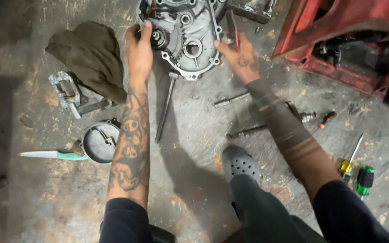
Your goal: The person sits on the workshop floor and uses a red-handled file to file and clean the edges and surfaces of a motorcycle engine casing and a gear assembly. They reposition and turn the parts repeatedly to work on different areas, with screwdrivers and other engine components scattered around them.
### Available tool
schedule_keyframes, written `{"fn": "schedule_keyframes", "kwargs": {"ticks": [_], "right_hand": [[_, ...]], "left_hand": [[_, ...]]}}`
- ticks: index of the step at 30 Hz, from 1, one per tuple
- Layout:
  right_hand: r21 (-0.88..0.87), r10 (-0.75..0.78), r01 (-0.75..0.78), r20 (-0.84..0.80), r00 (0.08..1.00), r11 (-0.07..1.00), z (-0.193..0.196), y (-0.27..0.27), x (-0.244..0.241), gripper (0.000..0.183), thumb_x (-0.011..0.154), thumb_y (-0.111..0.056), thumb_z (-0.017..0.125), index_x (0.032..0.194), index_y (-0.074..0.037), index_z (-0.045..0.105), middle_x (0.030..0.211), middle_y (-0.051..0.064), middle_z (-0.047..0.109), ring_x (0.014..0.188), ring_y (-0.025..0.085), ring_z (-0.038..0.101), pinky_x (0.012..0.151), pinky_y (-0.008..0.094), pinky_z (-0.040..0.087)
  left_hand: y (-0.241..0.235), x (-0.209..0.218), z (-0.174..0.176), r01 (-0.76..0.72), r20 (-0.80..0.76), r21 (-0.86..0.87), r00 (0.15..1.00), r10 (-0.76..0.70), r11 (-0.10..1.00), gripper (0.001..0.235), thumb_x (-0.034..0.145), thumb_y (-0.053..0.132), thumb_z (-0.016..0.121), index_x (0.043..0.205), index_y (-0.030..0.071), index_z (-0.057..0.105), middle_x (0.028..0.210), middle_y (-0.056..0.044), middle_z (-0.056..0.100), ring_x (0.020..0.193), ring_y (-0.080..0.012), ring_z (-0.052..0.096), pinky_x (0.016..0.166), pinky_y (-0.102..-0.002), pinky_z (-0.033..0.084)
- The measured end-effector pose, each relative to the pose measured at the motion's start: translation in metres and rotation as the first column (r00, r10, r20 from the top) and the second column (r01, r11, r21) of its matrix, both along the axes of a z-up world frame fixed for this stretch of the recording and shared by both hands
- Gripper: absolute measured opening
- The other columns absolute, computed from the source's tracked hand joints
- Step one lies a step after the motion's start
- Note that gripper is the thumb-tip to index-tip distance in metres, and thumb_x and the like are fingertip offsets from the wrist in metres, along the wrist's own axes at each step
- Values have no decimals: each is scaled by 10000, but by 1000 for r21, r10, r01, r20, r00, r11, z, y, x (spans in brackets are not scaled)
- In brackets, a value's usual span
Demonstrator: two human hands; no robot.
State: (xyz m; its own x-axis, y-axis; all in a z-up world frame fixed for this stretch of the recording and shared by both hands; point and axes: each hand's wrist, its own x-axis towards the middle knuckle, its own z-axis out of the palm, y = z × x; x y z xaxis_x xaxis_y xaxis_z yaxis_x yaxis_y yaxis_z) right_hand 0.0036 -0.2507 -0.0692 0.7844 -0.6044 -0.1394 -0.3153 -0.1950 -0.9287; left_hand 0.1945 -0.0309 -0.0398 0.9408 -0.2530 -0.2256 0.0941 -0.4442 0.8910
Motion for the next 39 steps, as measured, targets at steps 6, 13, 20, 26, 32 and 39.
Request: {"fn": "schedule_keyframes", "kwargs": {"ticks": [6,13,20,26,32,39], "right_hand": [[15,-48,48,18,999,999,-15,18,12,516,874,-316,777,1203,57,641,816,74,651,689,165,609,599,285,509],[-44,-46,57,222,974,997,0,31,21,369,813,-15,579,1172,38,645,880,89,677,704,175,573,623,271,493],[120,-139,110,259,956,987,-19,39,14,350,815,32,552,1154,40,634,861,63,619,674,142,507,585,249,428],[59,-16,-13,459,888,998,14,43,5,310,838,72,534,1133,17,613,796,-4,496,622,114,383,535,248,308],[247,59,-263,616,786,933,59,55,-41,192,838,44,541,948,-92,463,774,-43,393,623,106,328,537,257,282],[18,24,-21,-187,982,1000,67,105,-140,190,738,-86,715,703,-26,538,537,87,455,486,218,476,424,348,321]], "left_hand": [[-19,41,-50,-79,-96,75,992,86,994,844,870,521,697,1427,-72,471,1366,-230,667,1193,-277,709,999,-327,560],[-21,38,-26,-45,-36,34,998,47,998,397,819,244,657,1148,32,723,1026,-91,820,832,-180,761,747,-266,615],[-16,8,-13,-135,-15,-15,991,135,991,486,818,240,647,1217,-34,686,1092,-145,806,903,-218,758,809,-281,606],[-2,-23,20,-160,-45,-263,987,154,951,416,872,143,627,1249,-29,658,1096,-145,782,921,-200,709,822,-278,575],[32,-99,93,-210,3,-288,975,221,934,465,905,96,636,1339,-56,570,1167,-161,747,973,-192,679,868,-287,560],[92,-225,129,-464,-95,-83,884,457,882,500,908,140,726,1358,-35,600,1251,-290,660,1181,-342,635,1022,-518,508]]}}
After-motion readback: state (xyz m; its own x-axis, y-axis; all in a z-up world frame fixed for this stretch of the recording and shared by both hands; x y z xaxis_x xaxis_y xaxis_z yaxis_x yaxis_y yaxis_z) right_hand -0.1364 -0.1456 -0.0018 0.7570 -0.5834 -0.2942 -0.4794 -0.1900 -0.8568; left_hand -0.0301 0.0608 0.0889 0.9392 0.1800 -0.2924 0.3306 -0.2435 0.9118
